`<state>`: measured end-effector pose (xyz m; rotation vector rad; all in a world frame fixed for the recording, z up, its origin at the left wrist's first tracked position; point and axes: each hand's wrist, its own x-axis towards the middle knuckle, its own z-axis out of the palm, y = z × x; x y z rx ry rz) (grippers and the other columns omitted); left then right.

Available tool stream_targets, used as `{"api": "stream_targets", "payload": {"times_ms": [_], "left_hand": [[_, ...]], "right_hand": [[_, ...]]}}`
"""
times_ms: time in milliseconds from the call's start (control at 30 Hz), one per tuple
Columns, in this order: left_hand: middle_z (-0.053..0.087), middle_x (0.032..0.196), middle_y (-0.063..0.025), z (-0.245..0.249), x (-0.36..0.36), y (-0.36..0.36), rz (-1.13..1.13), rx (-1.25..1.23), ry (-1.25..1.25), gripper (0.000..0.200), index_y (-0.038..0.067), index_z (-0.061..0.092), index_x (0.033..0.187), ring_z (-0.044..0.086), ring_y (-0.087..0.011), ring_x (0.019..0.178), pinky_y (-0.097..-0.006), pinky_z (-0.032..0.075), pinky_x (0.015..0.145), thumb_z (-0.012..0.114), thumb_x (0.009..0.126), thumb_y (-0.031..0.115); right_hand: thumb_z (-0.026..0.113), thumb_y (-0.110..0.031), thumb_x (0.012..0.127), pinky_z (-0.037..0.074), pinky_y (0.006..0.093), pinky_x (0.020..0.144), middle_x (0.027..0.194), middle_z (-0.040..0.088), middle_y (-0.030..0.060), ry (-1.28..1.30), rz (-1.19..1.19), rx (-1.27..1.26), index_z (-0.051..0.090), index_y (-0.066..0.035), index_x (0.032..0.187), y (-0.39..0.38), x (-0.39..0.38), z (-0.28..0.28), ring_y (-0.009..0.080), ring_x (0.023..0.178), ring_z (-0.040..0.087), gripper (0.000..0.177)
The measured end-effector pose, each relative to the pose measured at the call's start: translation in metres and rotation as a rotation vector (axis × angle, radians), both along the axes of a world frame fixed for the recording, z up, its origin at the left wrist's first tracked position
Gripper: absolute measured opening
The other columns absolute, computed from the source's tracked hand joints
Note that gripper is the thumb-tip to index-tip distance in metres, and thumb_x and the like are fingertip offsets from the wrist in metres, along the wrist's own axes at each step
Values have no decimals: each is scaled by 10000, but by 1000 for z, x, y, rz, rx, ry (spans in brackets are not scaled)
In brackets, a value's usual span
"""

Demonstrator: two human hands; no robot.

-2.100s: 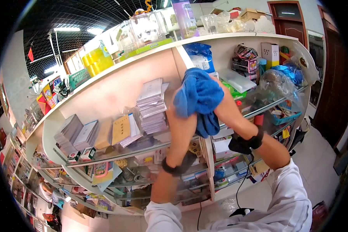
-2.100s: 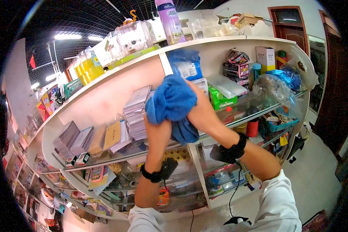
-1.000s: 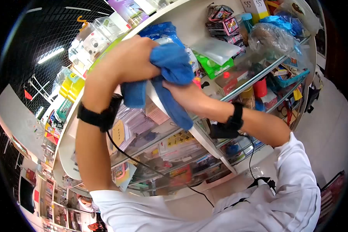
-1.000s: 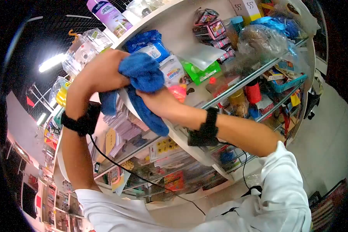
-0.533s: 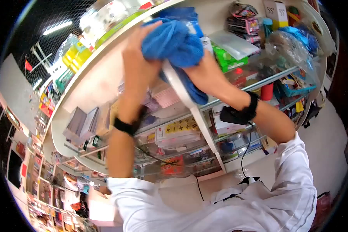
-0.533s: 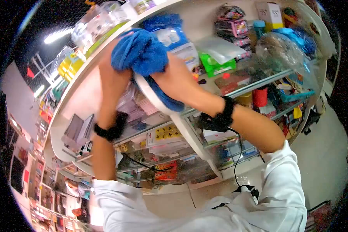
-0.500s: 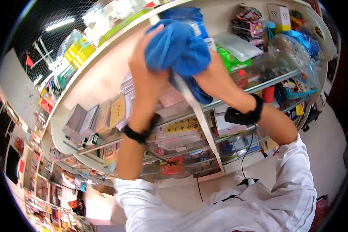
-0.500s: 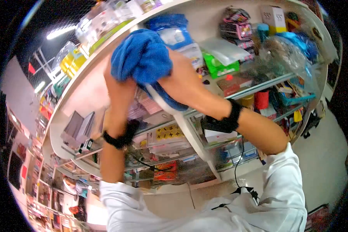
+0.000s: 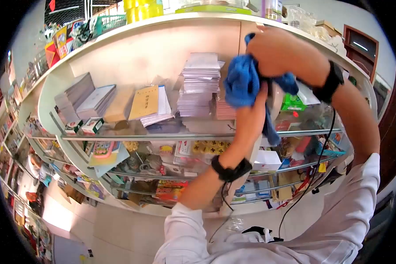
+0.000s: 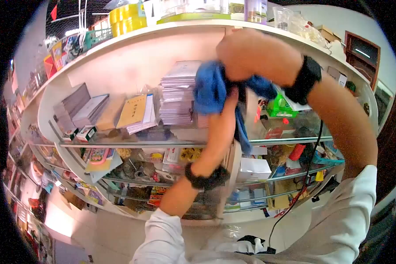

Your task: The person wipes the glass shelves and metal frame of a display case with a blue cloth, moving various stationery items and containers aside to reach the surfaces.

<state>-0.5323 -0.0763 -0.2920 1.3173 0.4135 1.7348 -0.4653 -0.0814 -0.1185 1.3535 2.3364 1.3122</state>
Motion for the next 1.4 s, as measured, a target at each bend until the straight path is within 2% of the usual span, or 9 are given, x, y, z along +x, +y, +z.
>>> {"api": "stream_targets", "payload": {"times_ms": [233, 400, 600, 733, 900, 967, 1067, 1267, 1400], "left_hand": [[647, 1017, -102, 11, 13, 46, 2, 322, -178, 289, 11, 589, 1097, 579, -209, 924, -360, 454, 877, 571, 999, 282], [609, 1094, -170, -53, -1, -5, 21, 53, 33, 299, 2, 545, 1178, 565, -312, 1011, -405, 424, 937, 538, 981, 227], [641, 1045, -316, 9, -4, 21, 28, -168, 359, 453, 10, 565, 1170, 577, -508, 1040, -514, 444, 877, 448, 990, 410], [671, 956, -276, 36, 1, 62, 210, 118, 253, 266, 34, 643, 997, 624, -454, 963, -496, 480, 810, 501, 964, 256], [645, 1134, -211, -12, -6, 51, 267, 472, 141, 282, 33, 596, 1176, 599, -366, 1064, -441, 435, 966, 585, 930, 170], [651, 1126, -207, -24, -19, 22, 133, 332, 149, 288, 30, 604, 1164, 600, -374, 1095, -445, 433, 983, 600, 917, 179], [645, 1150, -244, -23, -18, 18, 147, 218, 252, 348, 24, 605, 1176, 591, -438, 1110, -478, 433, 976, 592, 938, 278], [657, 1050, -249, 38, -2, 69, 218, 242, 239, 213, 15, 624, 1005, 603, -444, 1013, -482, 467, 879, 562, 907, 194], [671, 1017, -228, 32, 8, 67, 243, 371, 104, 189, 36, 639, 998, 613, -430, 1006, -470, 477, 870, 574, 894, 180]], "right_hand": [[746, -168, 664, 576, 414, 689, 787, 702, 162, -23, -139, 126, 739, -59, 755, 0, -12, -3, 344, 764, 700, 141], [637, -151, 659, 554, 431, 682, 745, 673, 208, -111, -195, -265, 729, 5, 748, -13, -31, -31, 377, 753, 676, 202], [627, -131, 602, 472, 468, 563, 707, 597, 243, 4, 117, -143, 656, 6, 664, 50, 7, 7, 420, 672, 613, 153], [637, -127, 594, 491, 452, 532, 653, 609, 214, 30, 144, 122, 648, -13, 607, 65, 22, 15, 377, 613, 629, 116], [656, -104, 660, 540, 420, 628, 710, 642, 232, -87, -23, -45, 726, 8, 723, -20, -24, -9, 379, 702, 675, 146], [640, -94, 662, 530, 432, 612, 725, 637, 254, -58, 169, -165, 721, 27, 745, -21, -19, -12, 405, 685, 658, 168], [616, -154, 627, 487, 476, 591, 782, 647, 218, -14, -210, -333, 696, 3, 820, 8, -27, 0, 404, 671, 600, 261], [679, -171, 721, 530, 466, 644, 798, 707, 192, 101, -277, -8, 764, -46, 829, 27, -17, 23, 388, 716, 677, 186], [764, -227, 675, 568, 428, 684, 971, 742, 135, -253, -290, 102, 778, -90, 871, -12, -29, 2, 356, 844, 714, 240]]}}
